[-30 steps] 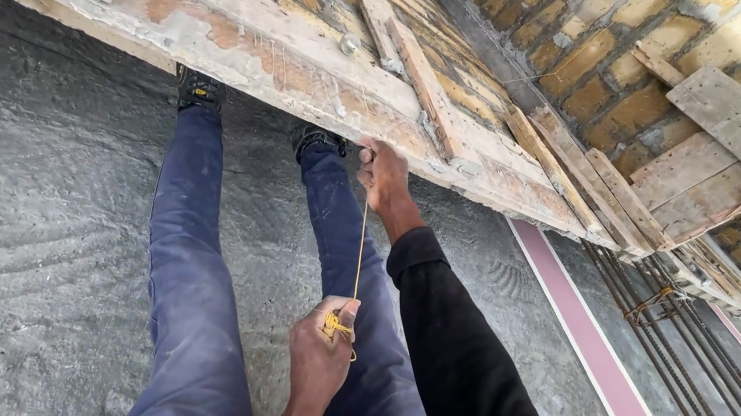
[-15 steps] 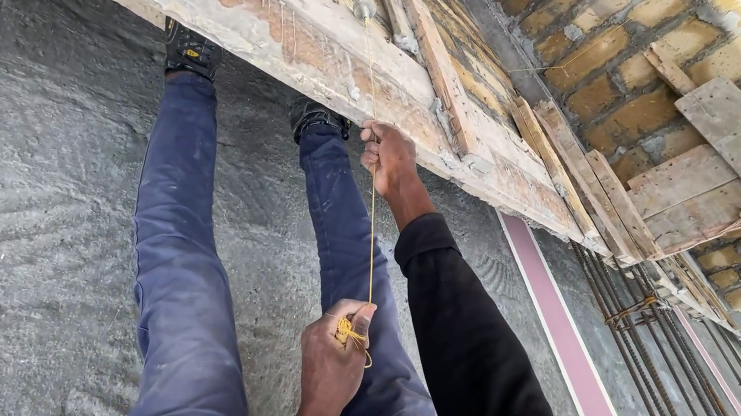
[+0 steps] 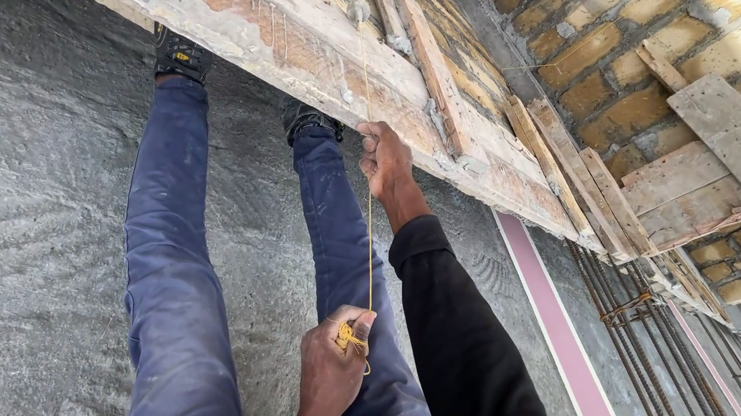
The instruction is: The person repeatedly ties a small stone to a yellow string and lowers it as a plumb line to check vertical alignment on a brick wall. The person adjusts the knot and repositions the line multiple times while standing on a concrete floor at a construction site.
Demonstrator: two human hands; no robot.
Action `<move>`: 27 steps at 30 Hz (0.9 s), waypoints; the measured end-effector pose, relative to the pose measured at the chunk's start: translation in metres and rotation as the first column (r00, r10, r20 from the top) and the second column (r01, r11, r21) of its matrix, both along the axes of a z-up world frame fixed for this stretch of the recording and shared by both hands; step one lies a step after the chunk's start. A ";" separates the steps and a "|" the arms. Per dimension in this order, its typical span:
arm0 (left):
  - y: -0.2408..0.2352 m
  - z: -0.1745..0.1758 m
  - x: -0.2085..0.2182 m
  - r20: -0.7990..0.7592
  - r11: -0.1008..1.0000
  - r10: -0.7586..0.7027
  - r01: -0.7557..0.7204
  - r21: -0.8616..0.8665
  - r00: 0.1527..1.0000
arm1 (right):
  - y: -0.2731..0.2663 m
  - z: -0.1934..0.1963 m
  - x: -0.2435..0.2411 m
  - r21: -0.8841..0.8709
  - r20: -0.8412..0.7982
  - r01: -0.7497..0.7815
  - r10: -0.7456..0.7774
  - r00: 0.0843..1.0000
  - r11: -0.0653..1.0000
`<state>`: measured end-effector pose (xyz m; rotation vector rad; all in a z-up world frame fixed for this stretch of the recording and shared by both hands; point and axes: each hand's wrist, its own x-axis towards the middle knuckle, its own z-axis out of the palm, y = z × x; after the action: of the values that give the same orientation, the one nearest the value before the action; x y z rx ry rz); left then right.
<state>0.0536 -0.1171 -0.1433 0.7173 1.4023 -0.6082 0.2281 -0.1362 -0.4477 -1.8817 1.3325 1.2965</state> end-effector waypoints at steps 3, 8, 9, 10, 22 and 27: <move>0.003 0.001 0.002 -0.009 0.999 0.029 -0.029 -0.023 1.000 | 0.005 0.003 0.002 -0.024 -0.002 -0.039 0.039 0.999 0.999; 0.000 0.000 0.001 0.009 1.000 -0.004 0.004 -0.004 1.000 | 0.019 0.010 0.007 -0.072 -0.022 -0.079 0.077 0.997 0.994; -0.002 -0.001 -0.001 0.024 1.000 -0.023 0.023 0.008 0.999 | 0.019 0.008 0.007 -0.080 -0.022 -0.066 0.064 0.998 0.995; -0.002 -0.002 0.000 0.022 1.000 -0.022 0.021 0.008 1.000 | 0.009 -0.002 0.005 -0.079 -0.024 -0.067 0.065 0.998 0.995; 0.017 0.004 0.009 0.210 0.999 -0.004 0.012 -0.040 0.978 | 0.011 -0.003 0.029 0.000 -0.102 -0.203 0.201 0.974 0.979; 0.021 0.003 0.010 0.231 0.991 0.099 -0.076 -0.109 0.968 | 0.012 -0.007 0.044 0.036 -0.103 -0.272 0.275 0.956 0.962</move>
<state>0.0641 -0.0957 -0.1399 0.6230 1.1685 -0.5020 0.2716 -0.1245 -0.4549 -2.0630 1.1314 1.5608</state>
